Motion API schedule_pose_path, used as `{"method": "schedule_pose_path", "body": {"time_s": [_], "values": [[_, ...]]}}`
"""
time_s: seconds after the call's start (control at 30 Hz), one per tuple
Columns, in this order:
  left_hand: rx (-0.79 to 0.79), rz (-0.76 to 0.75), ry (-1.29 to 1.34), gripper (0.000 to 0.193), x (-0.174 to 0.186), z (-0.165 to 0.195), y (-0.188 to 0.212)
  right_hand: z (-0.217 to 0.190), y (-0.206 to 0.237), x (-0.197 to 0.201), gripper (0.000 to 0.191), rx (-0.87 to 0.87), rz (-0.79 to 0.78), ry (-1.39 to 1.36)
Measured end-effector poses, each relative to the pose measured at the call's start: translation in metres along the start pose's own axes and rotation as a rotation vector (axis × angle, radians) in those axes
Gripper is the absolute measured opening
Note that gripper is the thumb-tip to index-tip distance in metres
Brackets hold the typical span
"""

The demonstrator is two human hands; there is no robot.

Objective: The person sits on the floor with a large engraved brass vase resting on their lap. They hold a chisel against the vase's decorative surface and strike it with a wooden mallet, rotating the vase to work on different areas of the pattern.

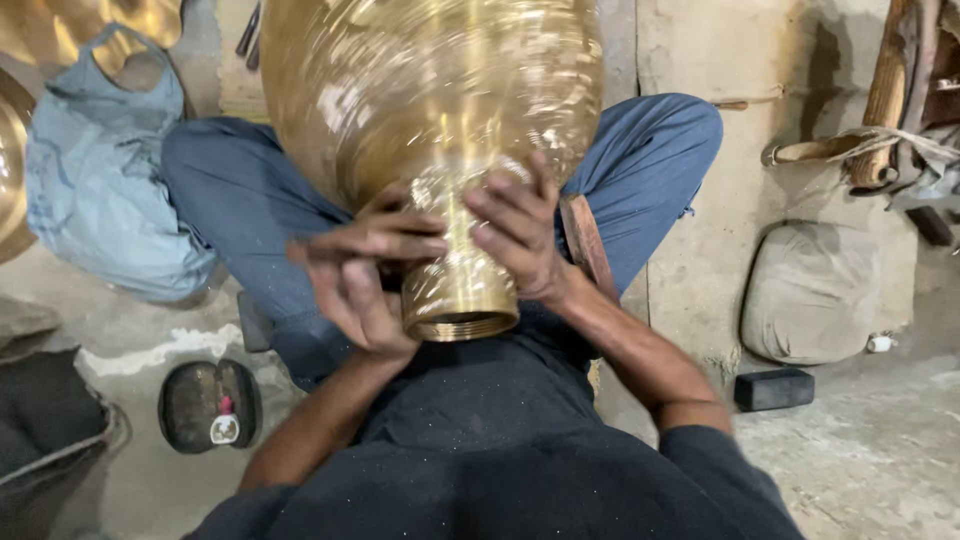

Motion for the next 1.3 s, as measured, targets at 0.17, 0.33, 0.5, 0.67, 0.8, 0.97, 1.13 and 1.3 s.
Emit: {"method": "schedule_pose_path", "body": {"time_s": [0.17,0.33,0.5,0.67,0.8,0.97,1.13,1.3], "values": [[0.085,-0.218,0.185,0.027,-0.008,0.007,-0.023,-0.01,-0.009,-0.051,0.047,0.021,0.938,0.202],[0.098,-0.258,0.213,0.026,-0.006,0.007,-0.02,-0.031,0.014,-0.06,0.055,-0.142,0.767,0.328],[0.117,-0.21,0.173,0.026,0.006,0.001,-0.005,-0.023,0.036,-0.036,0.051,-0.145,0.384,0.003],[0.134,-0.157,0.149,0.028,0.011,-0.009,0.018,-0.016,0.061,-0.041,0.034,-0.044,0.306,-0.024],[0.159,-0.105,0.136,0.028,0.009,-0.009,0.033,-0.017,0.079,-0.042,0.031,-0.053,0.298,-0.042],[0.175,-0.143,0.155,0.029,0.006,-0.009,0.033,-0.018,0.092,-0.033,0.037,-0.129,0.215,-0.059],[0.157,-0.12,0.171,0.028,-0.003,-0.005,0.029,-0.021,0.089,-0.025,0.037,-0.105,0.213,-0.039],[0.211,-0.157,0.161,0.026,-0.011,0.003,0.008,-0.019,0.068,-0.016,0.041,-0.176,0.205,-0.054]]}}
Point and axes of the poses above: each hand's wrist, its own y-axis away from the middle knuckle, its own x-axis out of the back of the hand, z = x × y, the point moved 4 cm from there along -y, towards the middle knuckle, and after that the axes turned 13 degrees about -y, right-handed, at the moved point
